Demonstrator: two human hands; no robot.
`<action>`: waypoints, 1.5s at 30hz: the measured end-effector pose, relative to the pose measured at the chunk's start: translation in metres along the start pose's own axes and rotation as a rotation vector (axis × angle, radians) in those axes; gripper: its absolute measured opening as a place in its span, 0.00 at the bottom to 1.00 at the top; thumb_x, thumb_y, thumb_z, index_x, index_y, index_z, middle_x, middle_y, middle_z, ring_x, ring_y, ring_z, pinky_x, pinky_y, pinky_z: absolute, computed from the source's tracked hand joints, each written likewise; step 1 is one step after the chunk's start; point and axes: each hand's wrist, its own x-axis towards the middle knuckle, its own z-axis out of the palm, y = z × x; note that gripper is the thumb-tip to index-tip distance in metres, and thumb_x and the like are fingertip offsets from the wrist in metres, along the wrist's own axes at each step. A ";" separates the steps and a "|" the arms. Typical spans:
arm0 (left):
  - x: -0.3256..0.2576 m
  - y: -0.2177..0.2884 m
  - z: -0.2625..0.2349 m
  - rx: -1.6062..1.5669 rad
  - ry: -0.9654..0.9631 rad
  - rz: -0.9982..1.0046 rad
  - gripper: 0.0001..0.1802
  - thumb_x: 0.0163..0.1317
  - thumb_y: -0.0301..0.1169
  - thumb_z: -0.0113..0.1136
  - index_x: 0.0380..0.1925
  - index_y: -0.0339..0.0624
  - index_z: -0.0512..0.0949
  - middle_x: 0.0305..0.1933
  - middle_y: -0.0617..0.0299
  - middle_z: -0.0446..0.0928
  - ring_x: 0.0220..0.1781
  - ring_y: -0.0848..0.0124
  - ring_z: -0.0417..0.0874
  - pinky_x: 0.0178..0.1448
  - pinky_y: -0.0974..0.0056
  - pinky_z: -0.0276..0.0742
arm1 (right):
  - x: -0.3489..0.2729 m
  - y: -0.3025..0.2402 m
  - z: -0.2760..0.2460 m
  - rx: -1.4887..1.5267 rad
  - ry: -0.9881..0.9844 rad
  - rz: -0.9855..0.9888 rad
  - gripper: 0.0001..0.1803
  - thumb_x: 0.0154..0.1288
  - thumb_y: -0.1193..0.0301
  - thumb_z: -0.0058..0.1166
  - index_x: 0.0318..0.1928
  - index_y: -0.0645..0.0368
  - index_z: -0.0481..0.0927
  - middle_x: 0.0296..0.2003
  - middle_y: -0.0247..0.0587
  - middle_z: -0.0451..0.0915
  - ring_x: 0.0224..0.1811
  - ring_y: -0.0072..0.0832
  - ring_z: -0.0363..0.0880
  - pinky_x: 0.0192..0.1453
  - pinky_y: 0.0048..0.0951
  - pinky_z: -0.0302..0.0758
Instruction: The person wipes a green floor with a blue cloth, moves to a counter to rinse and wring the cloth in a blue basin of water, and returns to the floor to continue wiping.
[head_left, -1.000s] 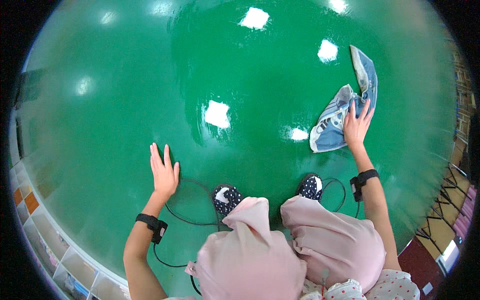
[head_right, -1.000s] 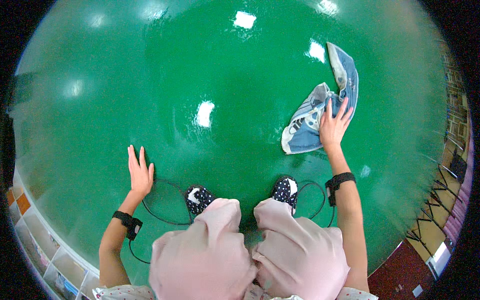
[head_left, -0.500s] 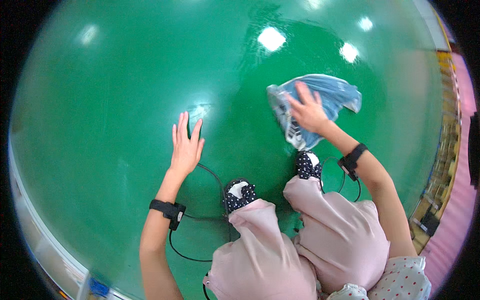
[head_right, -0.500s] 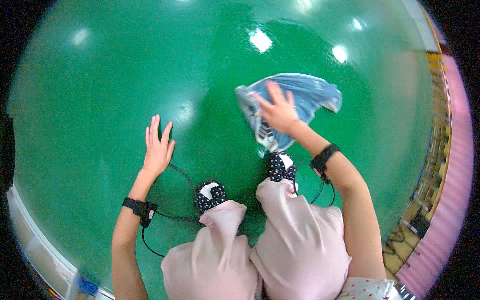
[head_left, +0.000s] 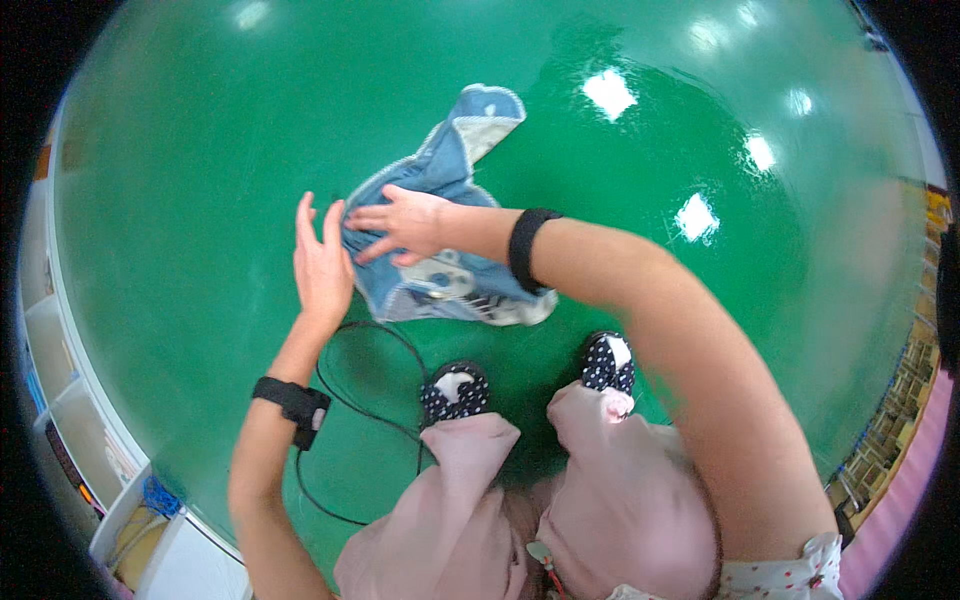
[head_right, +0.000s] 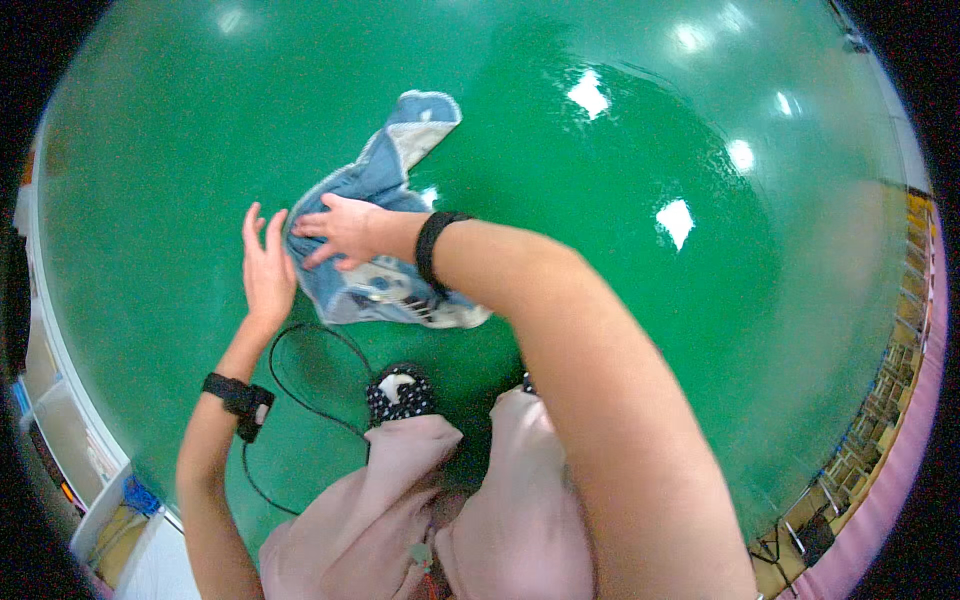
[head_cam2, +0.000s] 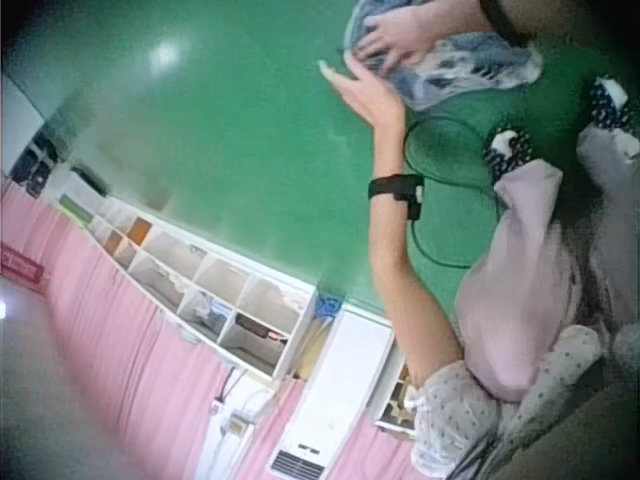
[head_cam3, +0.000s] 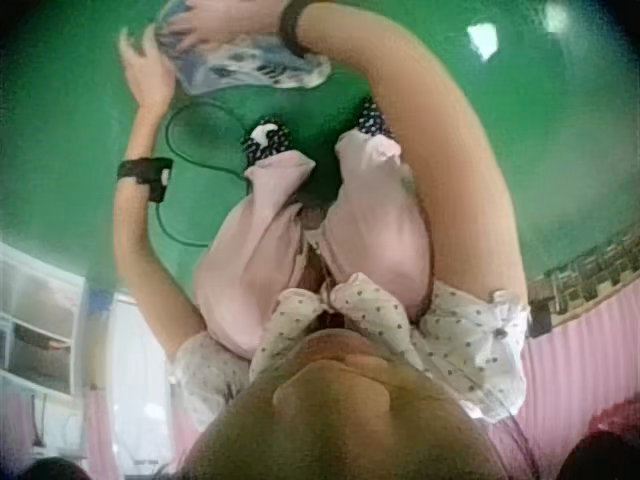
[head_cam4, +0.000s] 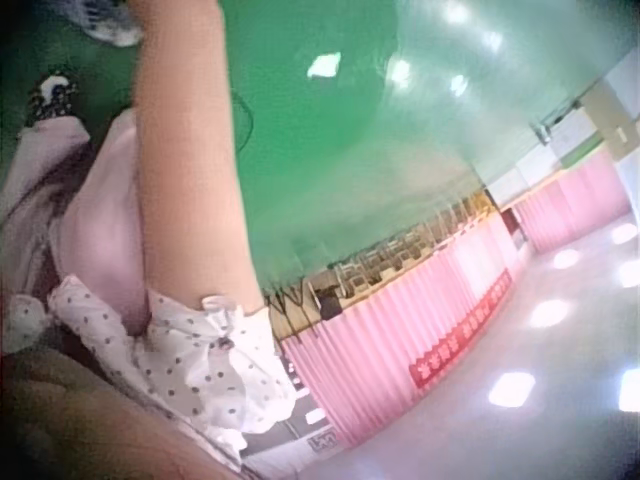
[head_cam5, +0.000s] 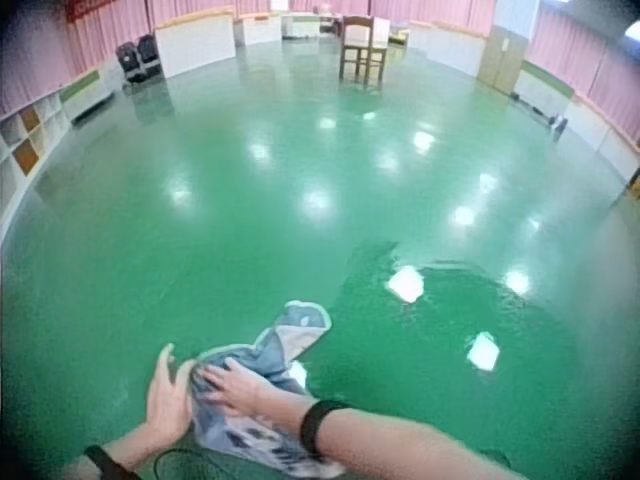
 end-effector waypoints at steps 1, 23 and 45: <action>0.015 0.009 0.005 0.040 0.004 0.021 0.30 0.47 0.16 0.50 0.55 0.42 0.65 0.65 0.45 0.53 0.59 0.48 0.67 0.56 0.53 0.70 | -0.003 0.011 0.002 -0.017 0.033 0.113 0.27 0.54 0.50 0.50 0.58 0.29 0.67 0.64 0.39 0.59 0.66 0.31 0.55 0.49 0.41 0.63; 0.110 0.144 0.103 -0.117 -0.026 0.348 0.27 0.58 0.31 0.47 0.60 0.54 0.64 0.68 0.63 0.56 0.70 0.65 0.54 0.68 0.46 0.46 | -0.139 0.267 -0.056 -0.283 0.171 0.904 0.28 0.64 0.50 0.33 0.62 0.44 0.64 0.60 0.43 0.64 0.64 0.38 0.60 0.63 0.43 0.58; 0.115 0.146 0.107 -0.116 -0.078 0.288 0.27 0.58 0.33 0.47 0.61 0.57 0.64 0.68 0.64 0.56 0.70 0.65 0.55 0.69 0.46 0.45 | -0.678 -0.118 -0.007 0.152 -0.607 2.400 0.33 0.66 0.59 0.28 0.68 0.57 0.42 0.67 0.61 0.42 0.65 0.59 0.52 0.66 0.52 0.52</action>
